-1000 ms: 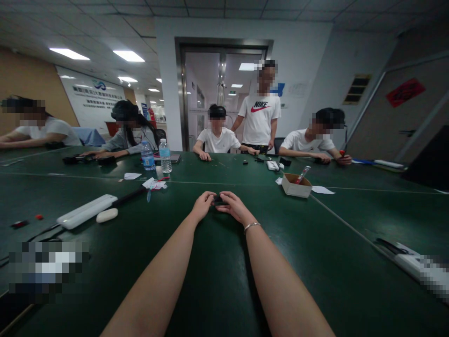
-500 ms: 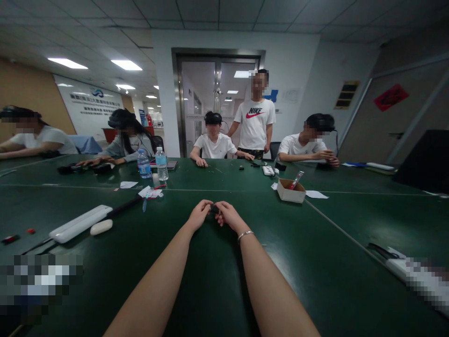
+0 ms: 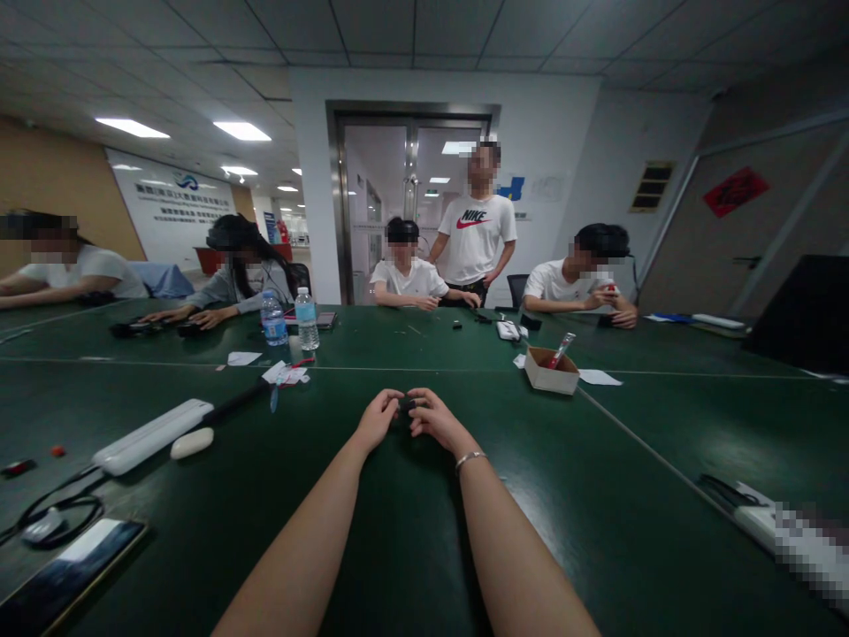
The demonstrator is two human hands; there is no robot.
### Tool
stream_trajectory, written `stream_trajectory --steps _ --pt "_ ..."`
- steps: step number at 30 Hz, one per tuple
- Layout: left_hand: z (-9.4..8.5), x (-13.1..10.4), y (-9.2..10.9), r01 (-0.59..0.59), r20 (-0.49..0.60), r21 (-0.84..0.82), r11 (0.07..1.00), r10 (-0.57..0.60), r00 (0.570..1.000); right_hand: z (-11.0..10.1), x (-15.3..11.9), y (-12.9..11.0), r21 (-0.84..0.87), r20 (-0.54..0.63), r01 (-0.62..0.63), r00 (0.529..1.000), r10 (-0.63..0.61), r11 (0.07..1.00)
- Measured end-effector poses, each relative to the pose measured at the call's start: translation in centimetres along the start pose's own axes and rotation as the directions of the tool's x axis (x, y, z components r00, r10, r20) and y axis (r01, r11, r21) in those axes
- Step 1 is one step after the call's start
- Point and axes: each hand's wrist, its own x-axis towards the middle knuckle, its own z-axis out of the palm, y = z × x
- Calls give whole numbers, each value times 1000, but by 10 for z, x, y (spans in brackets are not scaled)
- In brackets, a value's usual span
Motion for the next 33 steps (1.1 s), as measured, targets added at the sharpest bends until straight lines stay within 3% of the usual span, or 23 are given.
stream_trajectory --steps 4,6,11,14,17,25,33 --pt "0 1 -4 -19 4 -18 1000 19 1000 1 1 1 -74 -41 -63 997 60 995" --pt "0 0 -3 -13 11 -12 1000 13 1000 1 1 2 -101 -22 -33 999 31 994" --pt "-2 -2 2 4 7 11 1000 -4 1000 1 2 2 -26 -20 -21 1000 20 999" --pt "-2 -2 1 3 -6 7 1000 -3 1000 1 4 3 -66 -62 -75 996 71 995" --pt "-2 -1 -1 6 -6 -4 1000 -6 1000 1 5 3 -91 -34 -53 998 50 994" --pt "-2 -2 2 19 -1 -1 1000 -19 1000 1 1 0 44 -24 -43 999 44 998" --pt "-1 1 -4 -1 -21 -4 1000 1 1000 4 3 2 -37 -79 -66 995 62 997"
